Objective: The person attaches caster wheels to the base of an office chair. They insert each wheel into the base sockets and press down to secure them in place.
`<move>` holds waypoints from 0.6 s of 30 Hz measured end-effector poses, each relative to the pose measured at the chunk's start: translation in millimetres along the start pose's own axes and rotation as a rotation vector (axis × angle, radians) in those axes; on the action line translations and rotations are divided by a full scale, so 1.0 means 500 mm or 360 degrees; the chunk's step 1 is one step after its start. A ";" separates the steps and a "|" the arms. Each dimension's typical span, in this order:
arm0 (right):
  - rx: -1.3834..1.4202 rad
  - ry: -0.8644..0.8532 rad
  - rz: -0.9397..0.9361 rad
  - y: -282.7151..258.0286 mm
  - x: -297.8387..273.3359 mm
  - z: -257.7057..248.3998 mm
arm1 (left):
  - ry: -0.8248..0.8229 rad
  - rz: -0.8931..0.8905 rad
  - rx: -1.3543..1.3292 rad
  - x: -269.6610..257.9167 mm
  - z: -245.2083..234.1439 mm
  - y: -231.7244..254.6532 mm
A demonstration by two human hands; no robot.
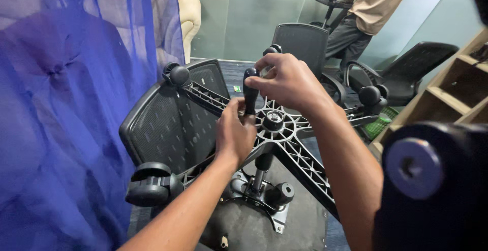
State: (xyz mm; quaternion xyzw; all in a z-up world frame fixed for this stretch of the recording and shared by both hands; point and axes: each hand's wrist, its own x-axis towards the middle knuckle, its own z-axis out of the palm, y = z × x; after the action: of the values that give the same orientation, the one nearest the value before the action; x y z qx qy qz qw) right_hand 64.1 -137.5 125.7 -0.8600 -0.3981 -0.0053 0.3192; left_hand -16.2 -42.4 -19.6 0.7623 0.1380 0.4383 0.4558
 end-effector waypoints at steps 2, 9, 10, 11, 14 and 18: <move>-0.0088 0.0039 0.0071 -0.017 -0.008 0.001 | 0.0060 0.0053 0.0090 -0.003 0.004 0.007; 0.0515 -0.0418 -0.0339 -0.007 0.013 -0.016 | -0.0075 -0.0387 -0.0303 0.004 -0.009 0.020; 0.0469 -0.0499 -0.0333 0.000 0.018 -0.023 | -0.0061 -0.0317 -0.0285 0.007 -0.006 0.020; 0.0422 -0.0580 -0.0328 0.008 0.022 -0.031 | -0.0047 -0.0247 -0.0267 0.009 -0.002 0.019; 0.0420 -0.0839 -0.0206 0.027 0.039 -0.054 | -0.0082 -0.0079 -0.0321 0.009 0.008 0.010; 0.0350 -0.1076 -0.0171 0.053 0.057 -0.088 | -0.0183 -0.0166 -0.0336 0.012 0.017 0.008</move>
State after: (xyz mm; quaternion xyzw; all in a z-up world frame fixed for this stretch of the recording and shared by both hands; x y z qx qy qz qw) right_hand 112.6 -155.0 154.0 -0.7515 -0.5241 0.3056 0.2593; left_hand -6.9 -45.7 -14.9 0.7258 0.1041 0.3817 0.5628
